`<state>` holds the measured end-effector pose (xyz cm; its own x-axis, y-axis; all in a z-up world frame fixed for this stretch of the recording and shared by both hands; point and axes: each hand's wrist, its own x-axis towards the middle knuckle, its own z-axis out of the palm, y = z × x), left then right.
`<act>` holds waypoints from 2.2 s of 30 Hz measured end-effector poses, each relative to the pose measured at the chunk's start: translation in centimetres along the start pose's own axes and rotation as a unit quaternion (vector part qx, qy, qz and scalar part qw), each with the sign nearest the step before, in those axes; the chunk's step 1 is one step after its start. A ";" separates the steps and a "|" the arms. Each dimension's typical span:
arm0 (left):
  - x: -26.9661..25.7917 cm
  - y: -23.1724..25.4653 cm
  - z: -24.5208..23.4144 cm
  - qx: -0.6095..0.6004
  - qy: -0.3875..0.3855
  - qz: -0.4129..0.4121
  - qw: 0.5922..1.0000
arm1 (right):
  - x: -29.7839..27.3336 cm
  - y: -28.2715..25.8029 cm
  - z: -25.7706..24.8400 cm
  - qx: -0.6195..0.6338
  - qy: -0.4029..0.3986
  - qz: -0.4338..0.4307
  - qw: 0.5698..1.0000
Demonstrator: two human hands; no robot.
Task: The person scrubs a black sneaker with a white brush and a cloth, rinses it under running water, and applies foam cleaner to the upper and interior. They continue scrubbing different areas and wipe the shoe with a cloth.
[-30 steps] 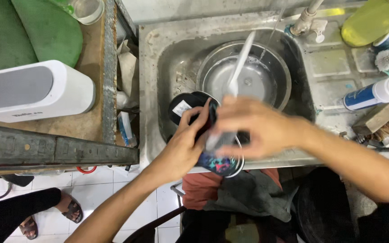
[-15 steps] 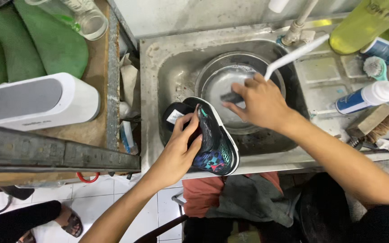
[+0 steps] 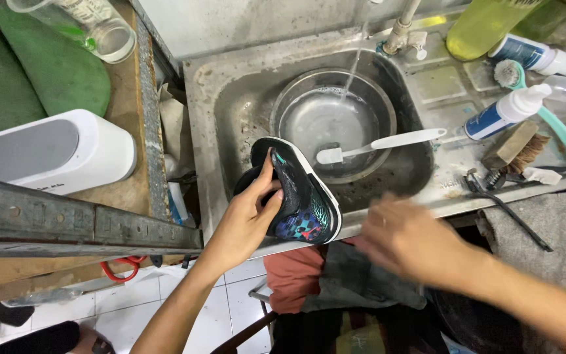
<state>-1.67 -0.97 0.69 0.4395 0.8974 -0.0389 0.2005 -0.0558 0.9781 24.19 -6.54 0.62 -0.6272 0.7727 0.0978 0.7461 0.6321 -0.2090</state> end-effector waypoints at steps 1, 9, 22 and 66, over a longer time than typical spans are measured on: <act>0.0 -0.1 -0.2 -0.002 -0.001 0.002 1.000 | -1.8 0.1 2.4 -0.002 -0.001 0.001 1.000; -0.1 -1.8 -0.6 -0.049 -0.018 -0.022 0.998 | -1.4 1.9 -1.0 0.270 -0.089 0.280 0.917; -0.2 0.0 -0.7 -0.023 -0.007 -0.105 0.994 | 13.2 31.4 2.6 0.706 0.442 0.447 0.326; -0.3 -3.1 -1.1 0.090 -0.049 0.024 0.994 | 11.5 -2.2 -6.1 0.040 0.097 -0.343 0.933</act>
<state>-3.35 -0.57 -2.16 0.5343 0.8450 -0.0219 0.3263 -0.1823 0.9275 16.72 1.28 8.19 -0.8937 0.1884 0.4072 0.1598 0.9817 -0.1035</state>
